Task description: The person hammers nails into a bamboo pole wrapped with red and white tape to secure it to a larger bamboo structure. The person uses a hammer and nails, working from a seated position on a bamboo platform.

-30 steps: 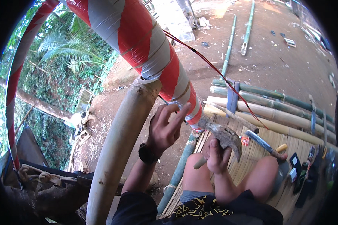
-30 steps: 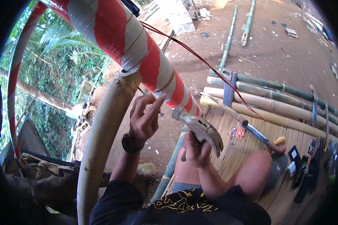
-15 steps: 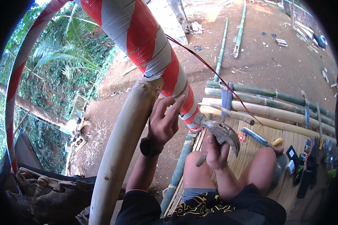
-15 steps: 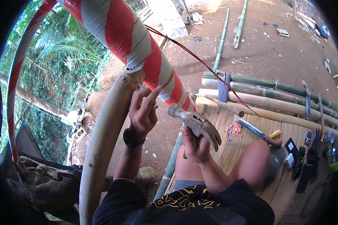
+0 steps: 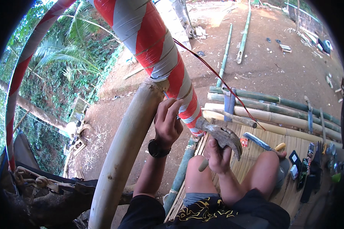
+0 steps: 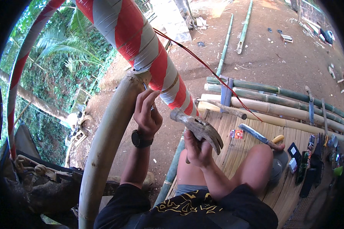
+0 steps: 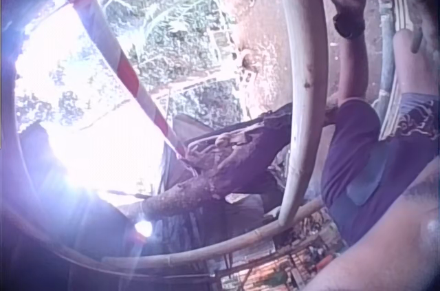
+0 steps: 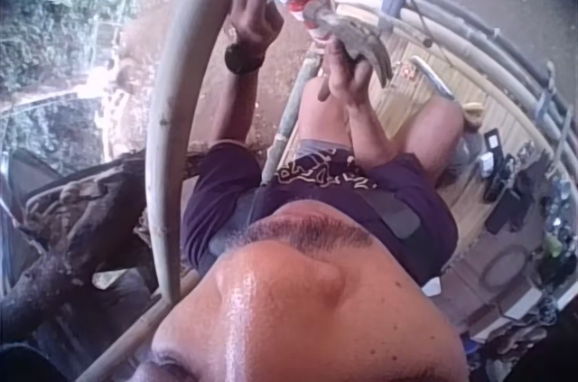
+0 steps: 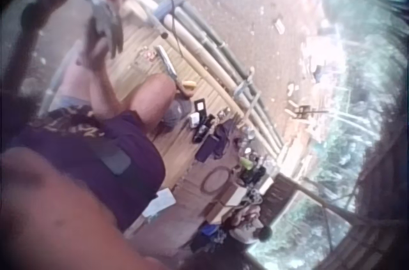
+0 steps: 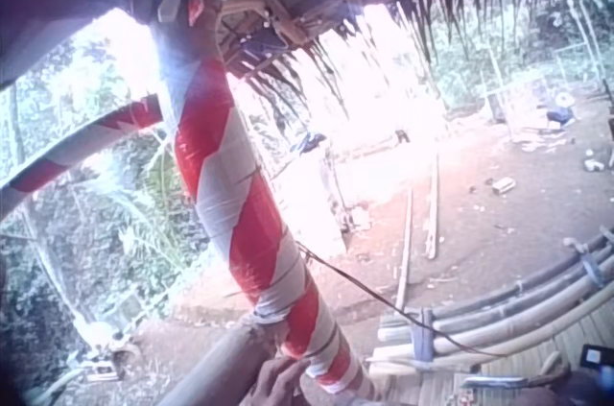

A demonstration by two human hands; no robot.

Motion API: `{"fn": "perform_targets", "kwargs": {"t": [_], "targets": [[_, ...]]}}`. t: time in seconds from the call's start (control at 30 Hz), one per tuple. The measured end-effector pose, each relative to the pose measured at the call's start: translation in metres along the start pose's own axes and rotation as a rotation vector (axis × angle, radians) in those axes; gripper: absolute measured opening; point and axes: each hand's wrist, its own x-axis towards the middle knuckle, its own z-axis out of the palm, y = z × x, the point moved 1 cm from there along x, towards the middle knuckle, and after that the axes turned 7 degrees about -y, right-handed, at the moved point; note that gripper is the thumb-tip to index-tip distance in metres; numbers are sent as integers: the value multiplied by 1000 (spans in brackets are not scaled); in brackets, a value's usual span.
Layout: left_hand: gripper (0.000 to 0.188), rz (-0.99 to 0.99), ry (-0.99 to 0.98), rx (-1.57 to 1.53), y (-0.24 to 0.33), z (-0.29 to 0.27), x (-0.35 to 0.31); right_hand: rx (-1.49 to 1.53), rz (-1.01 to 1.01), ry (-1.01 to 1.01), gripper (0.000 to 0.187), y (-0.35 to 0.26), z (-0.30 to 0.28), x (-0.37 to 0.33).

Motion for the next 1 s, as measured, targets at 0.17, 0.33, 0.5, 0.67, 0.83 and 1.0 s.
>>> {"fn": "perform_targets", "kwargs": {"t": [0.17,0.33,0.5,0.67,0.83,1.0], "targets": [[28,0,5,8,3,1,0,-14,-10,23,13,3,1,-1],[23,-7,207,27,13,-7,-12,93,25,-19,10,-3,2,-3],[26,-149,417,-193,11,9,-9,33,35,-6,11,1,0,-4],[24,-312,470,-140,22,22,3,-27,63,46,13,3,-3,-8],[19,-394,456,40,27,20,4,-75,-12,69,16,-2,-5,-6],[20,-352,642,-85,22,27,16,-14,37,59,15,-3,-8,-5]]}}
